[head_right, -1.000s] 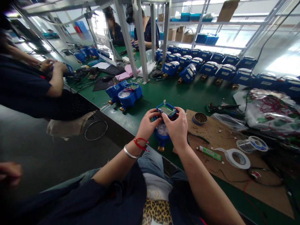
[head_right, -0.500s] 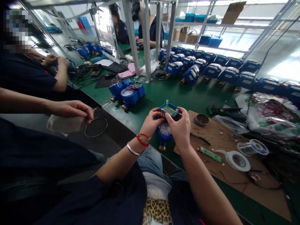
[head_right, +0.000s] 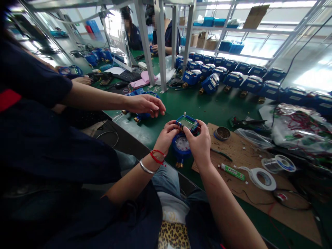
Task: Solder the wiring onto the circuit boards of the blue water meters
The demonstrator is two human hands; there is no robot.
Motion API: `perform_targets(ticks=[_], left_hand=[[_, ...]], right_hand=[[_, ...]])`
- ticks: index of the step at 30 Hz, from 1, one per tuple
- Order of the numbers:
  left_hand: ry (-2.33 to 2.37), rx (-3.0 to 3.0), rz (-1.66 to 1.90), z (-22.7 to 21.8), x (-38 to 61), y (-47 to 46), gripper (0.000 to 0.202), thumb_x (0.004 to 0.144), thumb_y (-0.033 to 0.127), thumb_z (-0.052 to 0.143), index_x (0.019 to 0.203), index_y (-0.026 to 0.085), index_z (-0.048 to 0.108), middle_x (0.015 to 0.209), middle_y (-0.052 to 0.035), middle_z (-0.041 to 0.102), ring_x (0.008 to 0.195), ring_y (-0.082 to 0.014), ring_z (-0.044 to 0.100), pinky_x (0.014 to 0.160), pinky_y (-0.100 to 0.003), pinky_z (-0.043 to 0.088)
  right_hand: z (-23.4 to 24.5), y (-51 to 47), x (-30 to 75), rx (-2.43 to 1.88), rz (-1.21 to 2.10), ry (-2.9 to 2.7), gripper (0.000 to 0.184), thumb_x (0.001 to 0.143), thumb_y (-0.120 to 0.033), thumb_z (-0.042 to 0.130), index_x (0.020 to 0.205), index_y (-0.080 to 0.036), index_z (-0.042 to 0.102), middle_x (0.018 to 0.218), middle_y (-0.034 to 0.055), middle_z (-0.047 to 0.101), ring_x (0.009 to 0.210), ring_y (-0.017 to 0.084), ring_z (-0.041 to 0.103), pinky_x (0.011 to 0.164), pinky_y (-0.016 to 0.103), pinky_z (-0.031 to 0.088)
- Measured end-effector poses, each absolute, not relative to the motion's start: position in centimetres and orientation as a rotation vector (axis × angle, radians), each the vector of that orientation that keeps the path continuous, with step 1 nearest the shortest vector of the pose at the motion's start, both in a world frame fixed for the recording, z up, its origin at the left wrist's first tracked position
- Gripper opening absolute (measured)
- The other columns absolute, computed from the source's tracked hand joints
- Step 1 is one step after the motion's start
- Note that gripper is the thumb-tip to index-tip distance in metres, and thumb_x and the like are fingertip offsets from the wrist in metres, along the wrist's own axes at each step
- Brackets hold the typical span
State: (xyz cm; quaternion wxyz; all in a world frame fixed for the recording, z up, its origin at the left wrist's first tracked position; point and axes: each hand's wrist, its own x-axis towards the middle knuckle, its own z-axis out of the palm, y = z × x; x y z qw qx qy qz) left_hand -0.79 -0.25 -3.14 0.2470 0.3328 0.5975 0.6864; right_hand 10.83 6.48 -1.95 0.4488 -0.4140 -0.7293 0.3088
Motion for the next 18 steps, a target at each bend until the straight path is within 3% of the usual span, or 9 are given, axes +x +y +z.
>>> perform_targets(ticks=[8,18], left_hand=[[1.63,1.022,1.846,-3.4,-0.9,-0.5,0.013,0.077,0.013,0.058,0.077,0.02,0.069,0.119,-0.0056,0.06,0.119,-0.0228,0.053,0.108,-0.038,0.041],[1.953,1.326,1.677,-1.0,1.4,-6.4,0.036,0.081,0.01,0.054,0.114,0.023,0.062,0.136,-0.0059,0.05,0.131,-0.0232,0.043,0.115,-0.043,0.031]], right_hand=[[-1.9,6.4,10.9,-1.01,0.75,-1.825,0.059,0.075,-0.052,0.068,0.122,-0.019,0.059,0.113,0.0109,0.065,0.098,0.026,0.062,0.089,0.043,0.049],[-2.2,5.9,11.8,-0.942,0.614,-1.868,0.062,0.081,-0.045,0.065,0.135,-0.019,0.047,0.134,0.0129,0.053,0.125,0.028,0.05,0.107,0.05,0.038]])
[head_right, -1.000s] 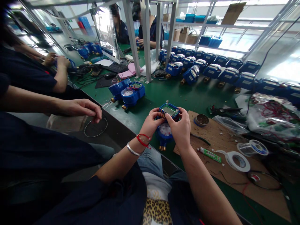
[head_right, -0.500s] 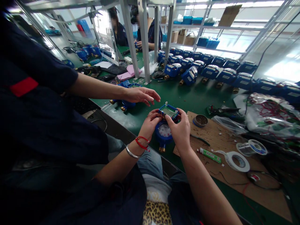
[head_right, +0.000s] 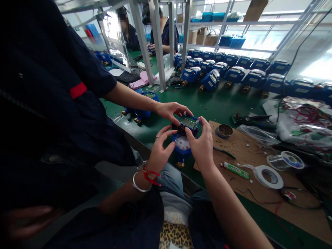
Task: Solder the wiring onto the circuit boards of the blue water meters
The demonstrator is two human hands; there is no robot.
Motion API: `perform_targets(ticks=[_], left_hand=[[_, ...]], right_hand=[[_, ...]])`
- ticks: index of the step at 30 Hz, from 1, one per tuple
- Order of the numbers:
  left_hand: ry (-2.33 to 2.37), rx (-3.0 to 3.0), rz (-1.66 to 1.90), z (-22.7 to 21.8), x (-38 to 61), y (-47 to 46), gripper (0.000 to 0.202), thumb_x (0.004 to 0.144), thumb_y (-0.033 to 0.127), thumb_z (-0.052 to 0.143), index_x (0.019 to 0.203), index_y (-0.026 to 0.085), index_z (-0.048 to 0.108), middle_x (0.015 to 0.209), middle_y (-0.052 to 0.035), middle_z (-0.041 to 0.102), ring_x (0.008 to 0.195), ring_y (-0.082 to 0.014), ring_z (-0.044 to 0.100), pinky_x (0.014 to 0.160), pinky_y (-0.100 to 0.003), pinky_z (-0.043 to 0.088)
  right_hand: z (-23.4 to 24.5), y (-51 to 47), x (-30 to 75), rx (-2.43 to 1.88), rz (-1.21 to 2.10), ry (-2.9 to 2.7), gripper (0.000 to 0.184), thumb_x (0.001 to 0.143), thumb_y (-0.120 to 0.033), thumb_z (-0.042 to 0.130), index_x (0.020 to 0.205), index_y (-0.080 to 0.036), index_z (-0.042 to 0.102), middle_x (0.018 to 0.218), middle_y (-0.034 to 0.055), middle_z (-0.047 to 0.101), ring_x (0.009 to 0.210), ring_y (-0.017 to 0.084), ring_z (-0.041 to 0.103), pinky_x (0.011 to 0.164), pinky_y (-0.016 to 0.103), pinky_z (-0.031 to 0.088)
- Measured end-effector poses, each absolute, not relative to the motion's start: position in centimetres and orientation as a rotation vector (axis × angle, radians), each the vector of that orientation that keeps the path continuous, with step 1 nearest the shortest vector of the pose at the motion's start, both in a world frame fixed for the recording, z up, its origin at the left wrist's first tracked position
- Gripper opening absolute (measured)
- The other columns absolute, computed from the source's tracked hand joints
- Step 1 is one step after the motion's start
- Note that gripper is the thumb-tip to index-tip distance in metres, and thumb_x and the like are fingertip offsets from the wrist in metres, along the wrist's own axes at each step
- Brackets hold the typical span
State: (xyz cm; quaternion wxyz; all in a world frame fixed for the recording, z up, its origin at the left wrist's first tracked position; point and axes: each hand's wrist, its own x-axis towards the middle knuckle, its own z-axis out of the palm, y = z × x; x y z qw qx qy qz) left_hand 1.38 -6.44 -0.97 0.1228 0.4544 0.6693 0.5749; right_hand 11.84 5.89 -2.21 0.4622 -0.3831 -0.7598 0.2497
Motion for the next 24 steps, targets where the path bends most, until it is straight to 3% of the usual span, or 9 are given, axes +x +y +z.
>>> perform_targets(ticks=[4,10,19,24], left_hand=[[1.853,1.375,1.67,0.3,2.5,-8.9,0.043,0.082,0.008,0.051,0.119,0.028,0.059,0.142,-0.0024,0.046,0.136,-0.0231,0.038,0.117,-0.044,0.029],[1.591,1.335,1.656,1.3,3.8,-10.5,0.057,0.078,0.005,0.05,0.126,0.035,0.055,0.143,0.0035,0.046,0.138,-0.0226,0.037,0.119,-0.044,0.031],[1.501,1.249,1.681,2.1,4.9,-10.9,0.041,0.085,0.015,0.058,0.122,0.033,0.06,0.141,0.0025,0.049,0.138,-0.0208,0.038,0.12,-0.039,0.033],[1.536,1.259,1.706,1.7,5.0,-10.8,0.042,0.085,0.013,0.06,0.123,0.032,0.059,0.135,-0.0012,0.054,0.136,-0.0223,0.041,0.117,-0.042,0.038]], right_hand=[[-0.2,3.0,12.8,-0.829,0.512,-1.861,0.055,0.086,-0.037,0.061,0.136,-0.023,0.046,0.14,0.0111,0.049,0.133,0.027,0.043,0.11,0.053,0.035],[2.4,-1.5,14.5,-0.449,0.566,-2.0,0.045,0.085,-0.017,0.058,0.128,-0.029,0.053,0.14,0.0077,0.049,0.129,0.026,0.048,0.108,0.05,0.041],[2.1,-2.1,15.5,-0.197,0.602,-2.074,0.044,0.078,-0.008,0.058,0.118,-0.025,0.06,0.143,0.008,0.044,0.134,0.032,0.042,0.11,0.057,0.037],[1.9,-2.1,15.5,-0.166,0.569,-2.078,0.044,0.077,-0.006,0.056,0.117,-0.026,0.06,0.143,0.0067,0.045,0.132,0.031,0.044,0.109,0.058,0.038]])
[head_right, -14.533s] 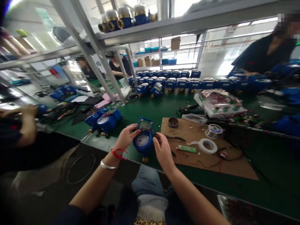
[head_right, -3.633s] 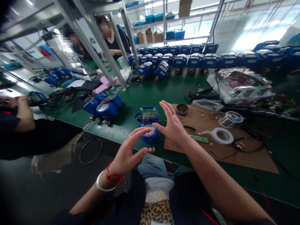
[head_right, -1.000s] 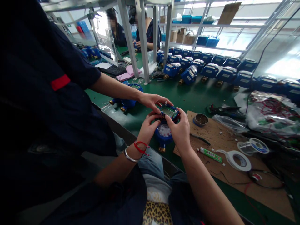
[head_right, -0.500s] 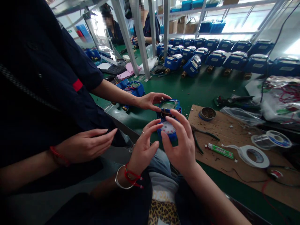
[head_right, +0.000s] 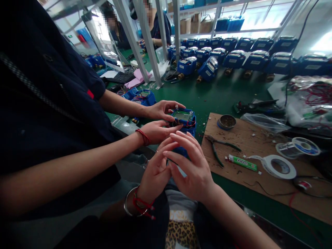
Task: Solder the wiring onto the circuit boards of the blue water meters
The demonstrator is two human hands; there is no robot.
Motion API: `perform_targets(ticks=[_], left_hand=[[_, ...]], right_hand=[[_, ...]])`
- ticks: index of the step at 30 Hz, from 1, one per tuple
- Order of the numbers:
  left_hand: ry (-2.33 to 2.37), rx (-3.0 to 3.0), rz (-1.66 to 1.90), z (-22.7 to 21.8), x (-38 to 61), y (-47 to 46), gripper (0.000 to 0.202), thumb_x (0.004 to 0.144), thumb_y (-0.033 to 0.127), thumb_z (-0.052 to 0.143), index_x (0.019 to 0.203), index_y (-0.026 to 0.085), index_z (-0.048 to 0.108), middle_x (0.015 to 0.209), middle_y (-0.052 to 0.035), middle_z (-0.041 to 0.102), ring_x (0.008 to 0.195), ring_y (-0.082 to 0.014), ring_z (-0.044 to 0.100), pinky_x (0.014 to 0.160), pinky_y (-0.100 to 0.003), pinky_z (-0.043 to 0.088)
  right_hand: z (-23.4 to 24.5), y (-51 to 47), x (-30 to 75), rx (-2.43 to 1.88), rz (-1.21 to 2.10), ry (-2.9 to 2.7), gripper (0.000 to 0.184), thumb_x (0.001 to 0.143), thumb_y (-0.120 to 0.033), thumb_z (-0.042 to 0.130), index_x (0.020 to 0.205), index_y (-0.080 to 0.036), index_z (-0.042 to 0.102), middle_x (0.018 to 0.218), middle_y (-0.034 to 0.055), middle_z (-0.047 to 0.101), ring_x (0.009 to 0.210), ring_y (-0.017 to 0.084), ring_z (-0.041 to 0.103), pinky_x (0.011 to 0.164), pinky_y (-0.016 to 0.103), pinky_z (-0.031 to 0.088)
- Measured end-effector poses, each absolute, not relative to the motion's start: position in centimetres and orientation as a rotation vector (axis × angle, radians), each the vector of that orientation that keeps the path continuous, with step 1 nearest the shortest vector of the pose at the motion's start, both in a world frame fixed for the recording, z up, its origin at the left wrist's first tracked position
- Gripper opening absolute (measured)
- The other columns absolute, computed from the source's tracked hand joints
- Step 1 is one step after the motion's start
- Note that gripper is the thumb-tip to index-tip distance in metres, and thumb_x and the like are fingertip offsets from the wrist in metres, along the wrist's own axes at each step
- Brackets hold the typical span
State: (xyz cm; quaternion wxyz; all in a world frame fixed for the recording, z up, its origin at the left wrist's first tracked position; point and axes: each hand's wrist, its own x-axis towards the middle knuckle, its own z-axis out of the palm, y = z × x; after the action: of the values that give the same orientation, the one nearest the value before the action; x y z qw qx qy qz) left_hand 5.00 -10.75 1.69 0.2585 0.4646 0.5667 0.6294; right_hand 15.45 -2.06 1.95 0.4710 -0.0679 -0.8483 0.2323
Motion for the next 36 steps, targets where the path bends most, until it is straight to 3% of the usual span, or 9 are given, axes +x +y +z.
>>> perform_targets(ticks=[12,21,29,36], left_hand=[[1.522,1.157,1.707,1.8,5.4,-10.6,0.037,0.082,0.02,0.064,0.117,0.034,0.063,0.131,-0.0003,0.057,0.135,-0.0218,0.043,0.115,-0.039,0.04],[1.434,1.203,1.712,1.6,5.7,-10.7,0.04,0.084,0.019,0.063,0.119,0.038,0.061,0.136,0.0012,0.054,0.134,-0.0212,0.044,0.115,-0.04,0.041],[1.483,1.301,1.616,1.4,5.9,-11.0,0.049,0.081,0.017,0.06,0.124,0.041,0.058,0.135,0.0051,0.054,0.135,-0.0175,0.043,0.114,-0.036,0.042],[1.372,1.246,1.59,1.9,6.4,-10.6,0.049,0.079,0.013,0.062,0.121,0.039,0.061,0.134,0.003,0.055,0.135,-0.0207,0.044,0.117,-0.042,0.037]], right_hand=[[2.0,-2.1,15.7,-0.174,0.562,-2.07,0.042,0.078,-0.006,0.054,0.115,-0.026,0.06,0.139,0.0083,0.048,0.131,0.031,0.045,0.105,0.056,0.043],[2.5,-2.1,16.3,-0.13,0.535,-2.04,0.034,0.076,-0.005,0.054,0.104,-0.021,0.062,0.135,0.0097,0.053,0.126,0.029,0.051,0.103,0.053,0.045],[2.4,-2.3,17.4,-0.151,0.506,-2.029,0.034,0.075,-0.007,0.053,0.103,-0.024,0.063,0.133,0.0072,0.055,0.122,0.028,0.055,0.102,0.053,0.047],[2.3,-2.2,18.1,-0.202,0.477,-2.02,0.035,0.076,-0.007,0.052,0.105,-0.023,0.062,0.131,0.0087,0.055,0.123,0.028,0.053,0.103,0.052,0.045]])
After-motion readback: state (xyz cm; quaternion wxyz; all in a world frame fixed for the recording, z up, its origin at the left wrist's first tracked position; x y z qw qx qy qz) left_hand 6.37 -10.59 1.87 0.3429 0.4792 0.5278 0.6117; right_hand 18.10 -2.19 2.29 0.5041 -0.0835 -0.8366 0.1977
